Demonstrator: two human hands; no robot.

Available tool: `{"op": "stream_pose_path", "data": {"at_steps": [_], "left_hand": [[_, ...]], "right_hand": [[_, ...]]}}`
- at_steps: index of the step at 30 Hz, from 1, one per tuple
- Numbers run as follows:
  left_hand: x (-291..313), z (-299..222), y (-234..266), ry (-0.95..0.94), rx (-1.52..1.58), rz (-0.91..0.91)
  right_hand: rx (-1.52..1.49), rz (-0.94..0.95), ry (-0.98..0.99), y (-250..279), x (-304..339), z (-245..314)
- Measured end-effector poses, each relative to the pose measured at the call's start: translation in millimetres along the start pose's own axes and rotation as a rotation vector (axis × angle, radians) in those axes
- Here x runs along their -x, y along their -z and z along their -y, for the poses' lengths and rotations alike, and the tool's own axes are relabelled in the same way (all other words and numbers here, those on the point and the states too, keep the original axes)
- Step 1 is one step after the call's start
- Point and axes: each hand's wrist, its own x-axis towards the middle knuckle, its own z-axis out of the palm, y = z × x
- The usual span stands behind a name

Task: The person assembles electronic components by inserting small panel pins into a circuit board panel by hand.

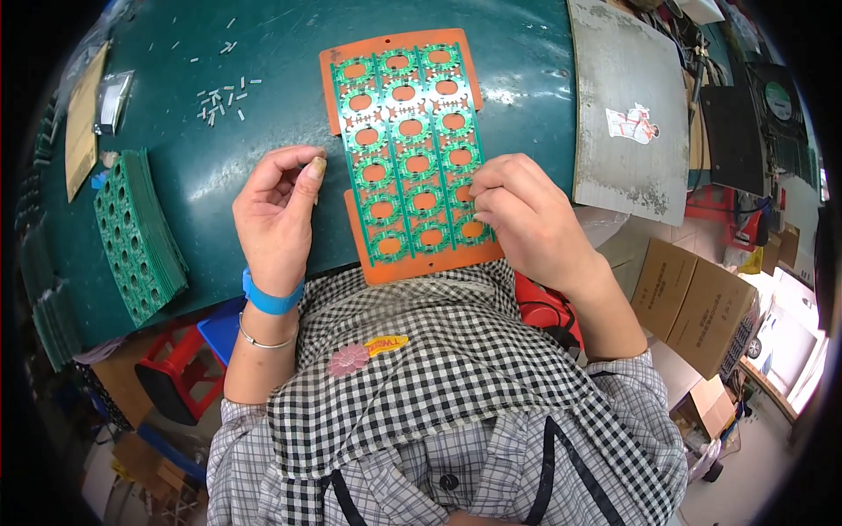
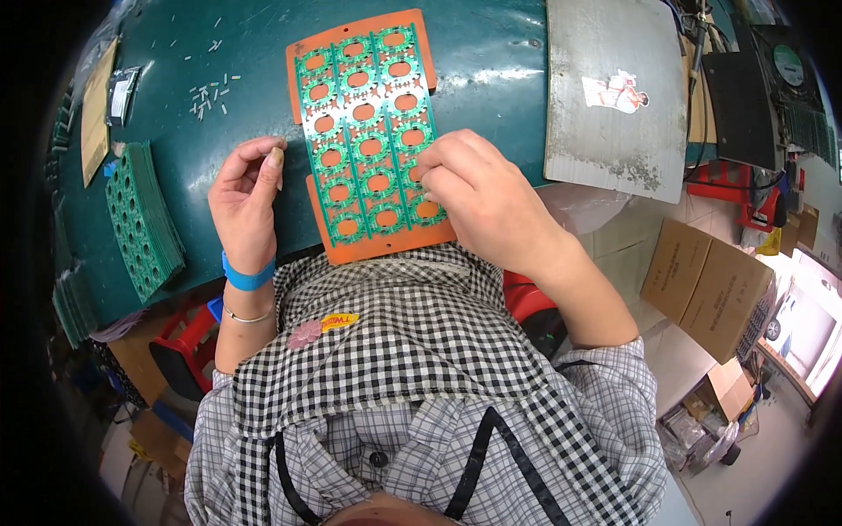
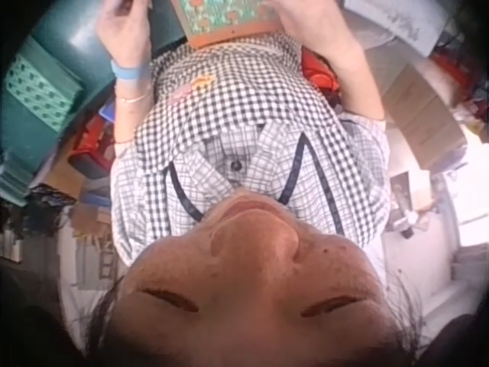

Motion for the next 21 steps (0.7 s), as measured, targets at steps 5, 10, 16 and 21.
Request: {"op": "stream_pose_path", "data": {"at_steps": [5, 10, 16, 21], "left_hand": [[-0.4, -1.1, -0.5, 0.004, -0.002, -0.001], [1.0, 0.3, 0.8, 0.002, 0.001, -0.001], [-2.1, 0.7, -1.4, 0.003, 0.003, 0.006], [-3.6, 5.3, 7.2, 0.001, -0.021, -0.018]], "right_hand": [[0.028, -0.032, -0.025, -2.5, 3.7, 0.6], [0.148, 0.066, 0.075, -2.1, 3.3, 2.9], [0.133, 0.079, 0.035, 0.4, 5.9, 1.1], [0.039, -0.043, -0.081, 30.7, -2.9, -15.0]]}}
